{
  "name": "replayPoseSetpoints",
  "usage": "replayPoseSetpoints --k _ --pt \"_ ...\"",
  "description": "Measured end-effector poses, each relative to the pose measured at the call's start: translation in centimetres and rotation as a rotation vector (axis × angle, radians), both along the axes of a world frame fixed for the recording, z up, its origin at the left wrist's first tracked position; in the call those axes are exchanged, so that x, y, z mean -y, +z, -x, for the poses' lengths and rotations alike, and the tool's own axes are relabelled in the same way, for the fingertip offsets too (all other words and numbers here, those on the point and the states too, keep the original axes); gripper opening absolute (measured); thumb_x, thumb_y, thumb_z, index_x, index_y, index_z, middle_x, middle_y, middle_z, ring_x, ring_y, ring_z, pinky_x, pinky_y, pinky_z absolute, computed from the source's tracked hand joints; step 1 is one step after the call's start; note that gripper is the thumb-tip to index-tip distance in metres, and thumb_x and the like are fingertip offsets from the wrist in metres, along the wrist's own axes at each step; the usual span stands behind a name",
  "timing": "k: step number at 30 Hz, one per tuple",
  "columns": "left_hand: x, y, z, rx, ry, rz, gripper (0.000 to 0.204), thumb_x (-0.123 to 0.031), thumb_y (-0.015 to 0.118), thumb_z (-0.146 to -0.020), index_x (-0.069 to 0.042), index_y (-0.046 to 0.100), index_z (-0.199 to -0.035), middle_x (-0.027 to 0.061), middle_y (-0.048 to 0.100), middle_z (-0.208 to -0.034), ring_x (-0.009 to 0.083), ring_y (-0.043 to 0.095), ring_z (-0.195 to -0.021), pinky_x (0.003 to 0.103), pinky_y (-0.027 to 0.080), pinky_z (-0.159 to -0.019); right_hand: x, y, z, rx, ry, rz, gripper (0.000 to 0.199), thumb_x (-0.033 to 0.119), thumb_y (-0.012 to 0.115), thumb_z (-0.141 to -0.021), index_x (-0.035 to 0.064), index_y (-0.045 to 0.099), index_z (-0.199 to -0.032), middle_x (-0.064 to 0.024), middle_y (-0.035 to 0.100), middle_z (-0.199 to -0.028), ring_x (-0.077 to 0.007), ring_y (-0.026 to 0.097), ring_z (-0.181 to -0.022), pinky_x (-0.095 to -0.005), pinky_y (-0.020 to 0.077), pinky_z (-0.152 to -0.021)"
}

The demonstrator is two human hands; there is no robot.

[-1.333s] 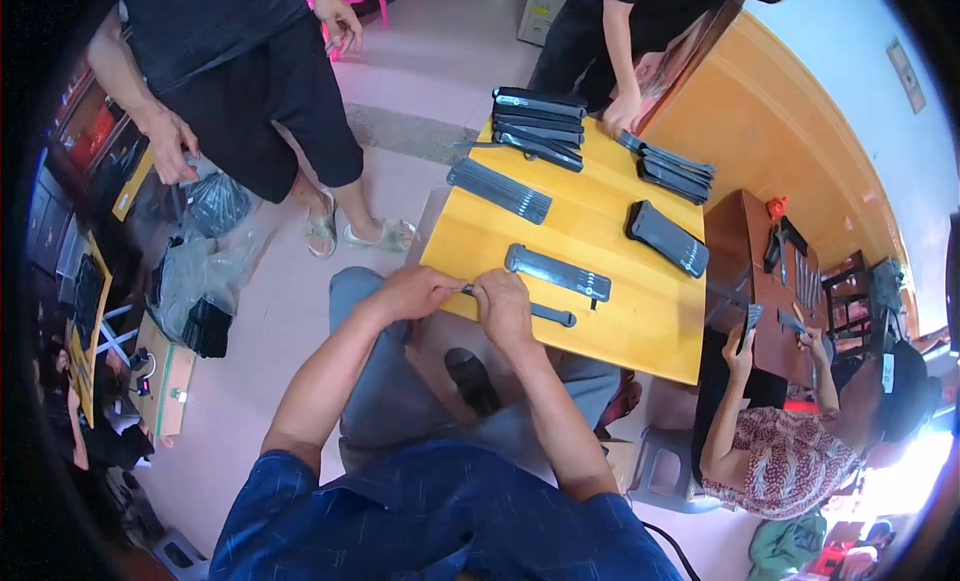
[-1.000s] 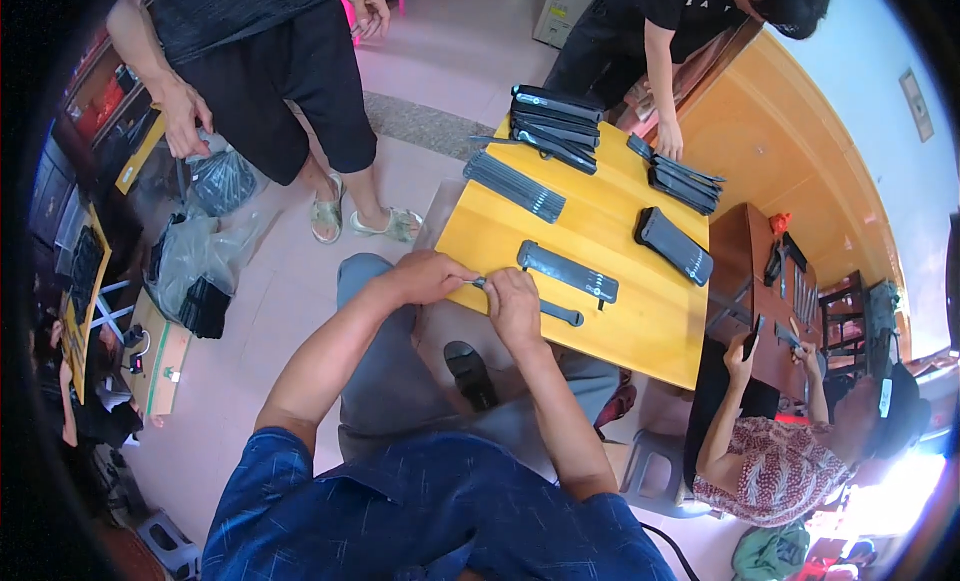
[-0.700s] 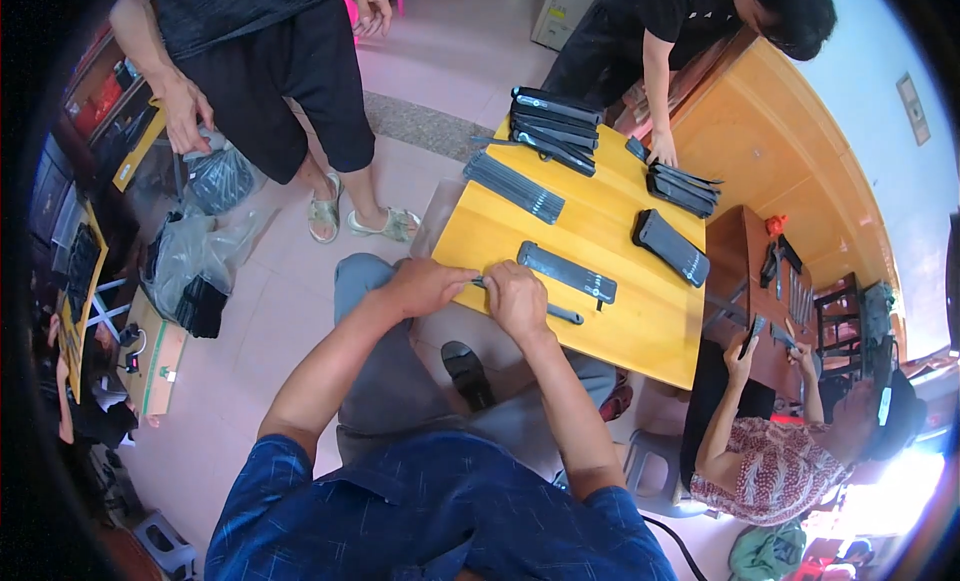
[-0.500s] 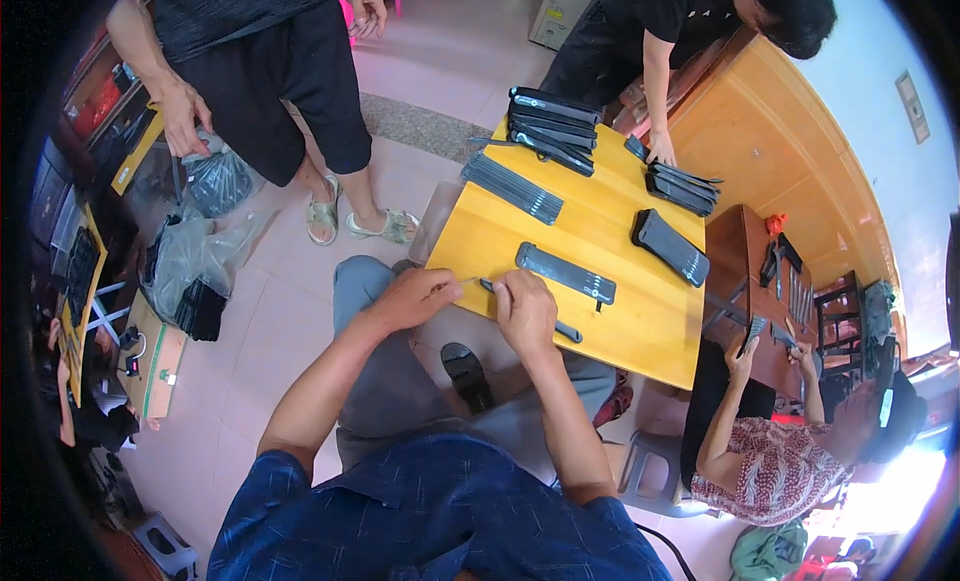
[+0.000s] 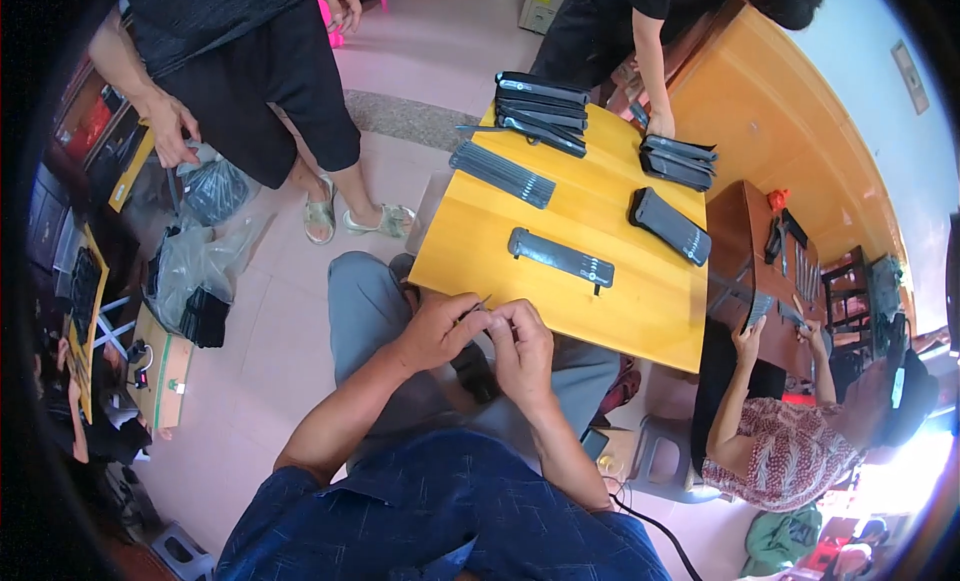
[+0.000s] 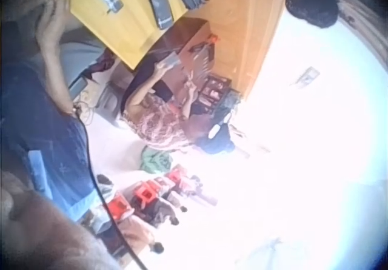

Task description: Attaching black straps to grey plastic components using a small screwdriver as part of a manufacturing process.

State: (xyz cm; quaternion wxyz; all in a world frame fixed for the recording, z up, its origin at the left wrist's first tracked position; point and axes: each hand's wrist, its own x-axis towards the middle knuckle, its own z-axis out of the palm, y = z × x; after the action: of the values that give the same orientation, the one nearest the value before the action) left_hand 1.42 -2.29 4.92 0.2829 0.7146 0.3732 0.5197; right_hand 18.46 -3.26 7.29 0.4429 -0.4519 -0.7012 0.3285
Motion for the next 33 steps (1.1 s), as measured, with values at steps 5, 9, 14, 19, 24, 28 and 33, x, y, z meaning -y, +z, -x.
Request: replayPoseSetpoints --k 5,9,14,19,24,28,33 --pt "1.2 0.4 -0.4 0.020 -0.044 0.205 0.028 -0.026 0.056 -0.105 -0.001 0.062 -0.094 0.0083 0.057 -0.066 0.0204 0.055 -0.054 0.033 0.043 -0.053 0.4 -1.0 -0.5 -0.152 0.011 0.034 0.012 0.010 0.063 -0.101 -0.0001 0.062 -0.094 -0.0134 0.062 -0.086 -0.0270 0.062 -0.078 -0.0343 0.0497 -0.073" --pt "2.5 1.3 -1.3 0.271 -0.086 0.538 0.030 -0.029 0.054 -0.107 -0.003 0.062 -0.095 0.0028 0.056 -0.063 0.0127 0.056 -0.056 0.029 0.043 -0.051 0.3 -3.0 -0.9 -0.273 0.072 0.186 0.012 0.012 0.062 -0.102 0.0004 0.060 -0.099 -0.0126 0.062 -0.085 -0.0264 0.062 -0.080 -0.0344 0.0497 -0.075" --pt "2.5 1.2 -1.0 0.203 -0.115 0.578 0.025 -0.025 0.053 -0.109 -0.002 0.064 -0.104 -0.0017 0.054 -0.068 0.0074 0.050 -0.058 0.026 0.040 -0.053 0.0 -1.2 -2.2 -0.022 0.190 0.098 0.013 0.015 0.063 -0.102 0.0028 0.058 -0.102 -0.0187 0.064 -0.087 -0.0360 0.065 -0.081 -0.0395 0.0505 -0.073" --pt "1.8 1.3 -1.0 0.100 -0.170 0.471 0.029 -0.025 0.053 -0.109 -0.003 0.064 -0.093 -0.0012 0.054 -0.066 0.0076 0.050 -0.057 0.026 0.040 -0.052 -1.2 1.6 -4.1 0.227 0.320 0.043 0.019 0.019 0.068 -0.099 0.0036 0.057 -0.096 -0.0197 0.063 -0.082 -0.0426 0.063 -0.079 -0.0437 0.0498 -0.068" --pt "2.2 2.6 -1.8 0.228 -0.189 0.647 0.032 -0.023 0.052 -0.108 -0.003 0.063 -0.086 -0.0014 0.054 -0.063 0.0078 0.050 -0.055 0.028 0.040 -0.051 -2.4 1.0 -4.7 0.063 0.411 0.064 0.021 0.020 0.068 -0.099 0.0040 0.058 -0.091 -0.0177 0.061 -0.077 -0.0379 0.062 -0.071 -0.0418 0.0480 -0.064" --pt "2.7 2.7 -3.4 0.239 -0.087 0.511 0.032 -0.024 0.053 -0.109 -0.004 0.062 -0.086 -0.0028 0.053 -0.063 0.0063 0.049 -0.055 0.026 0.038 -0.050 -1.5 -0.4 -4.6 -0.117 0.296 0.137 0.021 0.019 0.065 -0.102 0.0033 0.059 -0.088 -0.0125 0.058 -0.072 -0.0252 0.056 -0.063 -0.0357 0.0456 -0.060" --pt "2.8 1.6 -4.4 0.296 0.129 0.359 0.032 -0.028 0.056 -0.108 -0.007 0.059 -0.086 -0.0020 0.052 -0.061 0.0056 0.048 -0.053 0.024 0.036 -0.048 -0.9 -1.4 -4.5 -0.580 -0.324 0.166 0.020 0.021 0.057 -0.107 0.0092 0.057 -0.091 0.0008 0.054 -0.072 -0.0094 0.054 -0.059 -0.0286 0.0460 -0.055"
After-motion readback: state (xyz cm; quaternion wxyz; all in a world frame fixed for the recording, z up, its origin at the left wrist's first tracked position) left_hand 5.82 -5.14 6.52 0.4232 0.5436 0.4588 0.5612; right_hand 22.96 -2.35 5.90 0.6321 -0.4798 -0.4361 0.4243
